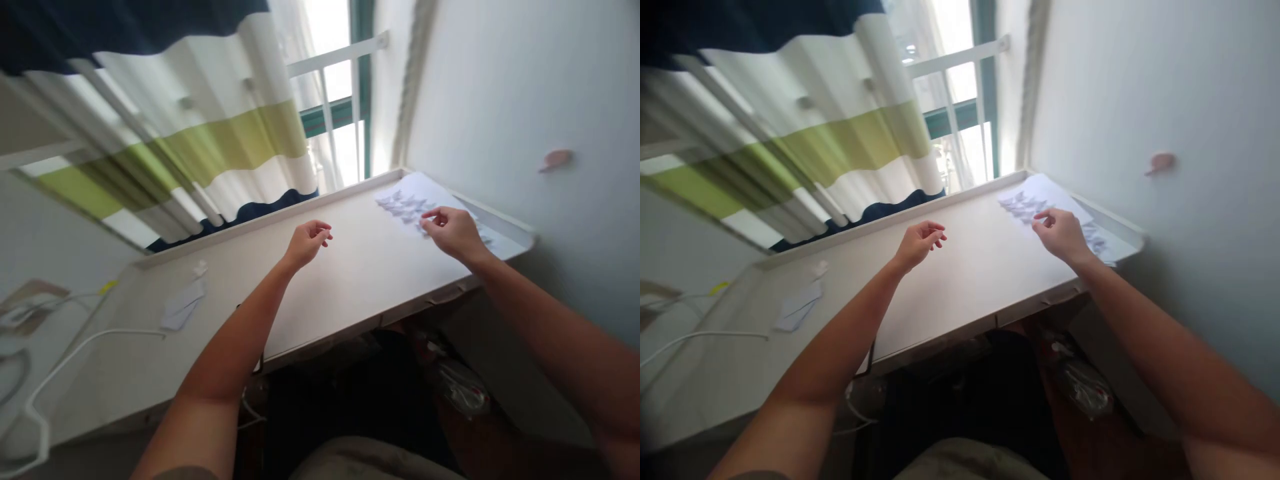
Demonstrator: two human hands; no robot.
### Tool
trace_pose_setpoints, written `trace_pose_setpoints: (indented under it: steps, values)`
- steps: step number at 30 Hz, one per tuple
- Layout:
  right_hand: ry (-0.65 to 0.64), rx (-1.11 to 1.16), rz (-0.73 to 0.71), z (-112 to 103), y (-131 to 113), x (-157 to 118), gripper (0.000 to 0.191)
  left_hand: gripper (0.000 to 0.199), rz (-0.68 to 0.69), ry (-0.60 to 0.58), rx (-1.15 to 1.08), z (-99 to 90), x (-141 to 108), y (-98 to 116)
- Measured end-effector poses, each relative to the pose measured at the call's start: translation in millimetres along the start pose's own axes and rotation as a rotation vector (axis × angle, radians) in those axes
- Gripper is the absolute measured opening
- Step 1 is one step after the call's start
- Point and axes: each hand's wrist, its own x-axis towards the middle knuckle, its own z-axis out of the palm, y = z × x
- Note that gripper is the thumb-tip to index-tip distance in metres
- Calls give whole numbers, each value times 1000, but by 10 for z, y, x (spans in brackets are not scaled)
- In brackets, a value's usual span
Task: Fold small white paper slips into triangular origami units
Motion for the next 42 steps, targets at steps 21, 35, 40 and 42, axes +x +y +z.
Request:
trace_pose_setpoints:
  steps: [21,35,40,42]
  values:
    - [-1060,-432,-1202,4277,-4037,-1545,38,21,-289,816,466,-3160,-3103,-1087]
    - [-856,-357,-1332,4019,-4061,-1477,35,20,-159,823,399,-3056,-2749,-1103]
    - [-767,234,-896,3834,-3972,-1209,24,19,-177,923,190,-2965,-2480,-948]
    - [-760,513,-648,3672,-3823,-1051,12,29,-175,882,30,-2864,-2241,-873]
